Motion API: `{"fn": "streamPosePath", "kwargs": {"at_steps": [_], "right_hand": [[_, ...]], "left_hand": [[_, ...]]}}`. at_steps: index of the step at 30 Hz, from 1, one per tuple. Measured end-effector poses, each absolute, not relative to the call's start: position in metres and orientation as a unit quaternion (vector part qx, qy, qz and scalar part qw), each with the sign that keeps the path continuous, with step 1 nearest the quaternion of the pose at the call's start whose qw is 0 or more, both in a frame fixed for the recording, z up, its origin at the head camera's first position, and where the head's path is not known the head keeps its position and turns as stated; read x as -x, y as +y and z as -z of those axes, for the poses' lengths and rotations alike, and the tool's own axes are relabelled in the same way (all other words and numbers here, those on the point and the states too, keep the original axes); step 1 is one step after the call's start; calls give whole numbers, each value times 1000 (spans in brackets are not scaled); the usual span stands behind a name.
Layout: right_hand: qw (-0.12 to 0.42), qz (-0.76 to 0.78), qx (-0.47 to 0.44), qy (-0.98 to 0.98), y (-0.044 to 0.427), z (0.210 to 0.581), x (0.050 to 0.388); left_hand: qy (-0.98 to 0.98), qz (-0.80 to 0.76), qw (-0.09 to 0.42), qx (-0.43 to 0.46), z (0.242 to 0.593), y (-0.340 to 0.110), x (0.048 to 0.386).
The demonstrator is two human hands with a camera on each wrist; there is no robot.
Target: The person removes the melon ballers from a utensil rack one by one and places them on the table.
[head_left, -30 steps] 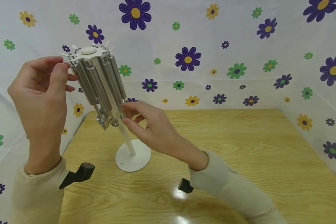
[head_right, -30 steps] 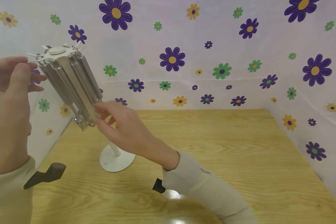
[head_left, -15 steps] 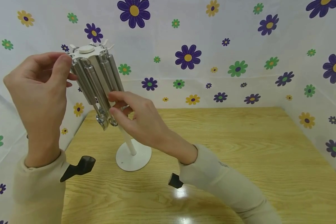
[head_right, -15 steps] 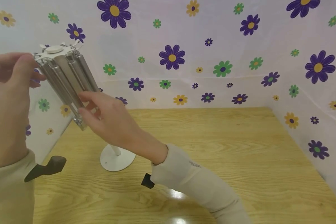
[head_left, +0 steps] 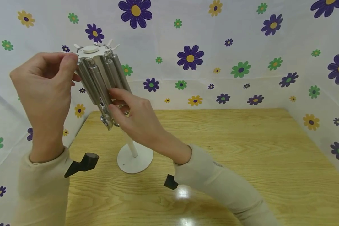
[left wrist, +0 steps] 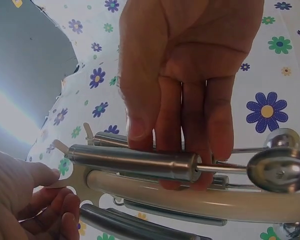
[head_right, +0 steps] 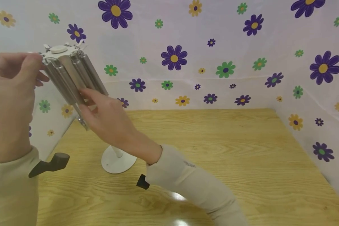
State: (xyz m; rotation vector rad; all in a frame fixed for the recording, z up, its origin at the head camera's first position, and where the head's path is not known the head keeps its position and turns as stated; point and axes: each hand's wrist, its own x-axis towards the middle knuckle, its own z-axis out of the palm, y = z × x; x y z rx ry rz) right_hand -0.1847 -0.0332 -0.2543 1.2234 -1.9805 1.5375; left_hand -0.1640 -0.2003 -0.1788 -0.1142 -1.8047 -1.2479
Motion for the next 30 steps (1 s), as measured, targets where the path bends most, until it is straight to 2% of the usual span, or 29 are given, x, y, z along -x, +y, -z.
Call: {"fn": "streamPosePath", "kwargs": {"at_steps": [6,17,23,30], "right_hand": [[178,-561,-411,-696,-40,251,188],[143,-585,-415,-682,-41,248,190],[103,-583,-417,-690,-35,245,187],[29,-589,-418,-691,-29,238,178]], "left_hand": [[-737,498,455,41,178,-201,164],[-745,486,454,41,176,-201,164],[-753,470,460,34,177,-199,162],[-750,467,468,28,180,-200,160]]}}
